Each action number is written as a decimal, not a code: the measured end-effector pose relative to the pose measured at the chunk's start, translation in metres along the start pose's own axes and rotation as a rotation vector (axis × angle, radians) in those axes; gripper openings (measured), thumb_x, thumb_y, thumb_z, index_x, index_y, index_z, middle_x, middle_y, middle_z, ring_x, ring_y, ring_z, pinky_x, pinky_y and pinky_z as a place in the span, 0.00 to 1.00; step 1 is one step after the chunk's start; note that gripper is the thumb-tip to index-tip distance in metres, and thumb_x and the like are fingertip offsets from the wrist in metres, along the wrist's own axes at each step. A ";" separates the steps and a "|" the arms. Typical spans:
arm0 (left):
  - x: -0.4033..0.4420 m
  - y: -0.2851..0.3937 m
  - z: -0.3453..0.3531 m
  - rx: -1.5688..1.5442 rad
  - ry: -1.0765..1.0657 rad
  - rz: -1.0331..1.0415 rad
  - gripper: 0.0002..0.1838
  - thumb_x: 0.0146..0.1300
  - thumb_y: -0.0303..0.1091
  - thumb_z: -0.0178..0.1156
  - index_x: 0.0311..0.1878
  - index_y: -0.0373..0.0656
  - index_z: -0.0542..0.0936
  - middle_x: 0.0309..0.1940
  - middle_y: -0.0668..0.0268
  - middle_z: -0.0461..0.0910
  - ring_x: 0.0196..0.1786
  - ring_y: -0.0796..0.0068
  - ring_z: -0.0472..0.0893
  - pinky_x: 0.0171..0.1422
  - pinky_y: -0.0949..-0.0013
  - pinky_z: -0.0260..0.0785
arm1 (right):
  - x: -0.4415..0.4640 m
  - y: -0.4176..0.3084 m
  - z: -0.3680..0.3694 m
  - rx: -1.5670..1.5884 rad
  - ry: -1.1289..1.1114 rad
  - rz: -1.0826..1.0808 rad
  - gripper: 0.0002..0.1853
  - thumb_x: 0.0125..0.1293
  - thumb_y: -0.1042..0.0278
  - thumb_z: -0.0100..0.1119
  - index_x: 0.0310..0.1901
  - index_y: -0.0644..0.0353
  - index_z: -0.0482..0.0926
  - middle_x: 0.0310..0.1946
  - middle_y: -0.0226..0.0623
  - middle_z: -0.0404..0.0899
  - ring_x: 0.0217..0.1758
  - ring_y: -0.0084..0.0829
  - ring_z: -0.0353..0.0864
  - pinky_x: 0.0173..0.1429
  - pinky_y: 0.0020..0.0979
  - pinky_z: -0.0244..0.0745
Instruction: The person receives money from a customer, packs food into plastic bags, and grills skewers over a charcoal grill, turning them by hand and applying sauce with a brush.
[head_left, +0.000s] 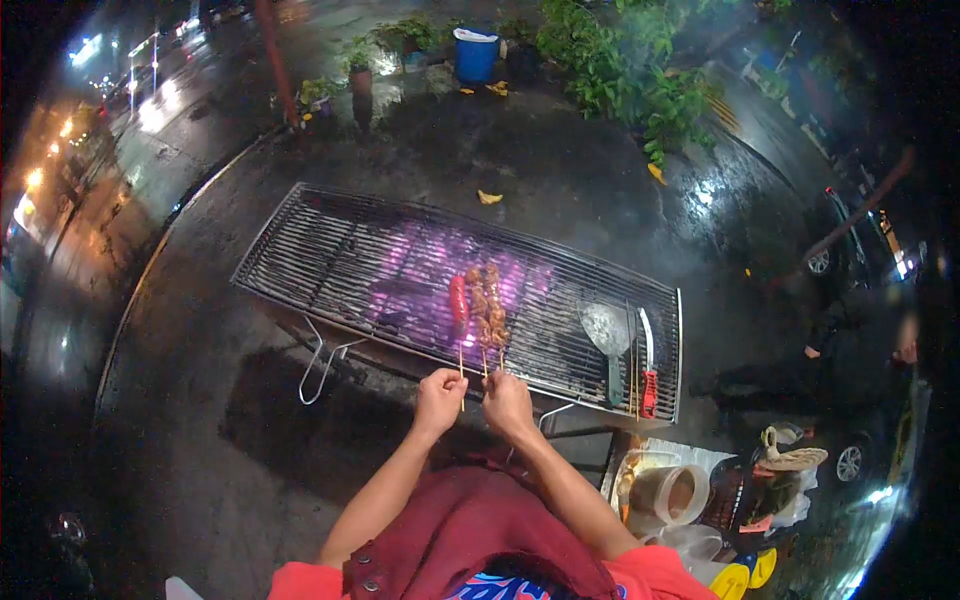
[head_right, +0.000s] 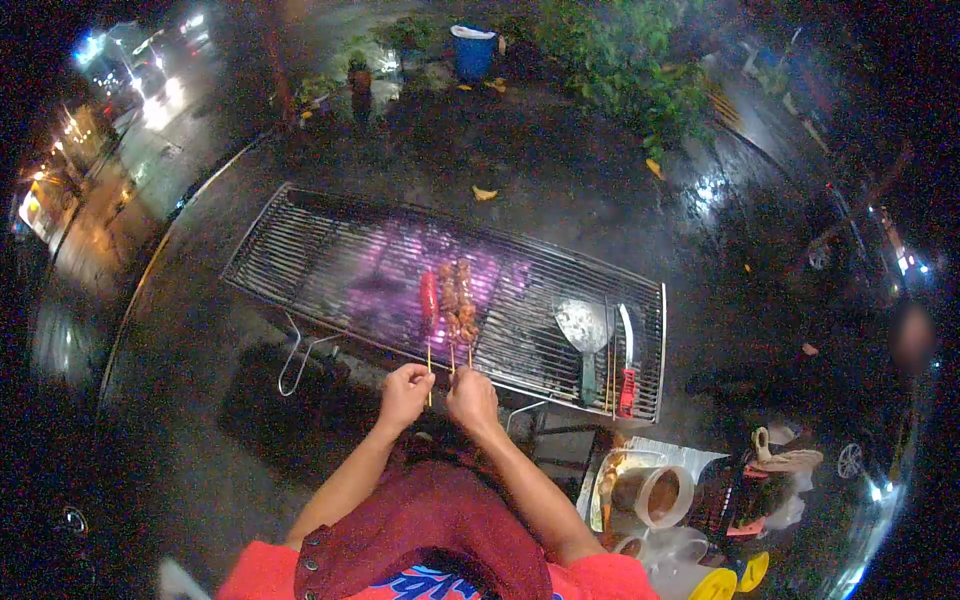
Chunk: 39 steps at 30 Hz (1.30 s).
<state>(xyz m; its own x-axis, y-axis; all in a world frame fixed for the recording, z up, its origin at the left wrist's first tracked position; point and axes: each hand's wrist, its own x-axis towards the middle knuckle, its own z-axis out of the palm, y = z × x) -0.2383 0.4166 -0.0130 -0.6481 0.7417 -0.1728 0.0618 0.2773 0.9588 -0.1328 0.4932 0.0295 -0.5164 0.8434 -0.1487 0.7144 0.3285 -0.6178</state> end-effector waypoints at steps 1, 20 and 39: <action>0.000 0.000 0.000 0.016 -0.004 0.000 0.10 0.54 0.33 0.61 0.33 0.34 0.78 0.21 0.67 0.77 0.24 0.82 0.73 0.29 0.73 0.67 | -0.001 0.001 0.001 0.001 -0.005 0.009 0.09 0.57 0.69 0.53 0.29 0.67 0.77 0.26 0.57 0.76 0.34 0.54 0.76 0.40 0.47 0.69; -0.061 -0.124 -0.107 0.116 0.081 -0.228 0.10 0.55 0.33 0.59 0.35 0.35 0.79 0.22 0.63 0.78 0.22 0.76 0.76 0.26 0.71 0.68 | -0.003 0.005 -0.014 -0.108 0.147 0.085 0.07 0.59 0.69 0.51 0.28 0.63 0.75 0.30 0.50 0.77 0.36 0.52 0.76 0.40 0.48 0.68; -0.124 -0.397 -0.217 0.553 -0.446 -0.417 0.07 0.46 0.36 0.56 0.20 0.47 0.80 0.21 0.64 0.80 0.24 0.66 0.80 0.21 0.61 0.68 | -0.040 0.010 0.002 -0.116 0.524 -0.092 0.09 0.62 0.69 0.48 0.39 0.63 0.75 0.31 0.47 0.73 0.37 0.48 0.73 0.42 0.41 0.67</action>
<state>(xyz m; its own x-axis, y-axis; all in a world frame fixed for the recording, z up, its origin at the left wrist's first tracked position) -0.3469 0.0819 -0.3233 -0.3451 0.6518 -0.6753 0.3231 0.7581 0.5665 -0.1061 0.4621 0.0281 -0.2960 0.8983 0.3247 0.7400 0.4306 -0.5167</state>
